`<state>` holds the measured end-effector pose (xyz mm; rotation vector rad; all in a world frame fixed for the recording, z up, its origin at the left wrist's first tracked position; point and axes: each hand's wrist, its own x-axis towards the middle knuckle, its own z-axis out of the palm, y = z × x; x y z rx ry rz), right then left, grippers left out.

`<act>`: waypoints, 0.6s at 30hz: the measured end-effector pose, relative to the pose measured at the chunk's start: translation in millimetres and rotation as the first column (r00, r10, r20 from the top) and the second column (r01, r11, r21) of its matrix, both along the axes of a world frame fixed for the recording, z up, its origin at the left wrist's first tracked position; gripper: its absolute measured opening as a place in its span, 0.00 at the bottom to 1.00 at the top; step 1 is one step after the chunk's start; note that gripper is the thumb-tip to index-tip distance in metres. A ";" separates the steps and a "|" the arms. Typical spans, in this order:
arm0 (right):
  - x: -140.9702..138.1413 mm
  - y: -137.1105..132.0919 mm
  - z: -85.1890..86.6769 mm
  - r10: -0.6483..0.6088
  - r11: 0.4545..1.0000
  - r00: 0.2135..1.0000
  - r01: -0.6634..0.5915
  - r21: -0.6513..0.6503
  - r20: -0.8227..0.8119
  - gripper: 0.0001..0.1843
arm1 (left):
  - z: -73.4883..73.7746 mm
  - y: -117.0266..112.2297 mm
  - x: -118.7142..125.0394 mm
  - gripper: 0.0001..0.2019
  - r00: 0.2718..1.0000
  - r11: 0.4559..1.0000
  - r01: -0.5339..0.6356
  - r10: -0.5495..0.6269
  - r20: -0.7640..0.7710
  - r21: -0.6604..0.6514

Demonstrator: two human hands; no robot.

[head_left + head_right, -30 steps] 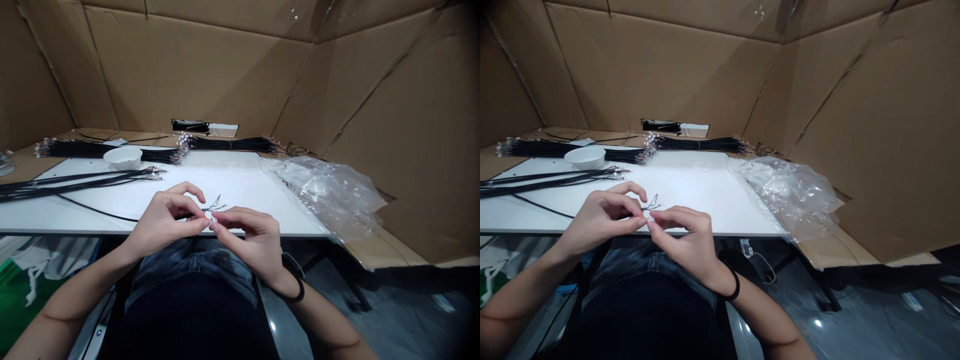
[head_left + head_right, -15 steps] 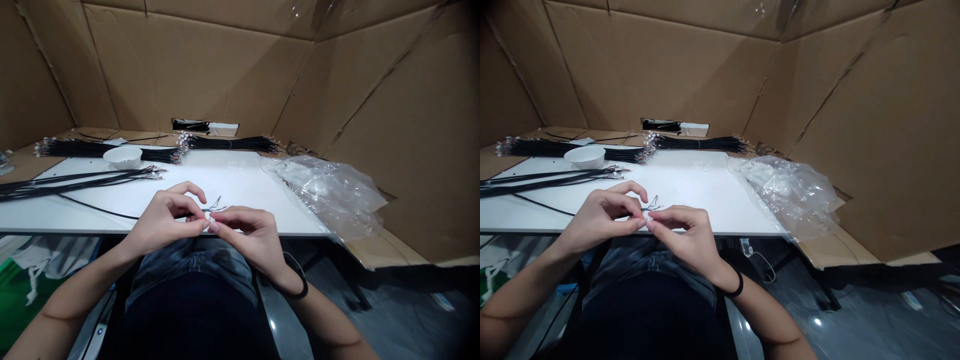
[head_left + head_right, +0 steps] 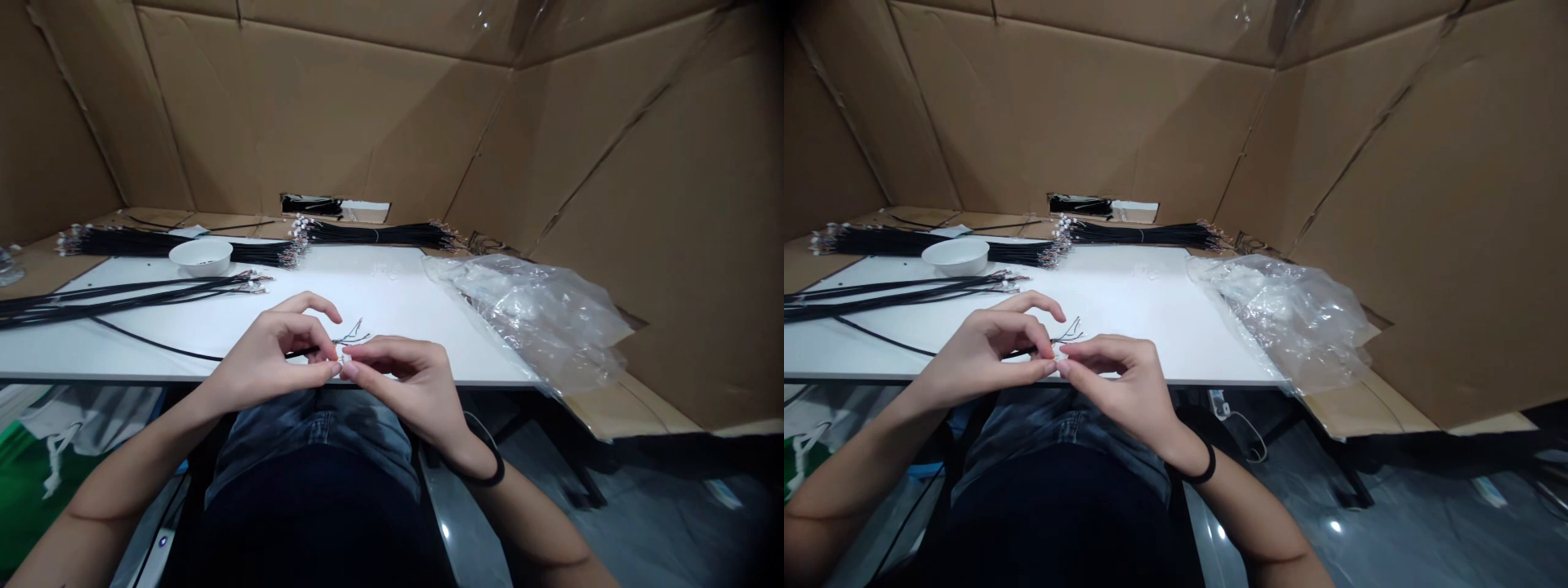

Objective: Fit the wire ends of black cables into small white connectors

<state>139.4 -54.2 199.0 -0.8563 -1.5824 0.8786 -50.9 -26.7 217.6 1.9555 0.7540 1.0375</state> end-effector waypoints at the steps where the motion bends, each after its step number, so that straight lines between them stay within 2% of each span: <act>1: 0.4 0.2 -0.1 -0.002 1.000 1.000 0.002 -0.007 -0.003 0.06 | 0.0 0.4 0.0 0.06 1.000 1.000 -0.006 0.006 -0.007 0.010; 12: 0.3 0.0 0.5 -0.009 0.999 1.000 0.009 -0.038 -0.004 0.06 | -1.2 0.9 1.2 0.08 0.999 0.999 -0.035 0.035 0.000 -0.013; 18: -0.9 0.5 -0.8 0.012 1.000 0.999 -0.012 0.011 0.048 0.05 | 0.6 -2.7 1.7 0.09 0.998 0.998 -0.054 0.054 -0.020 -0.028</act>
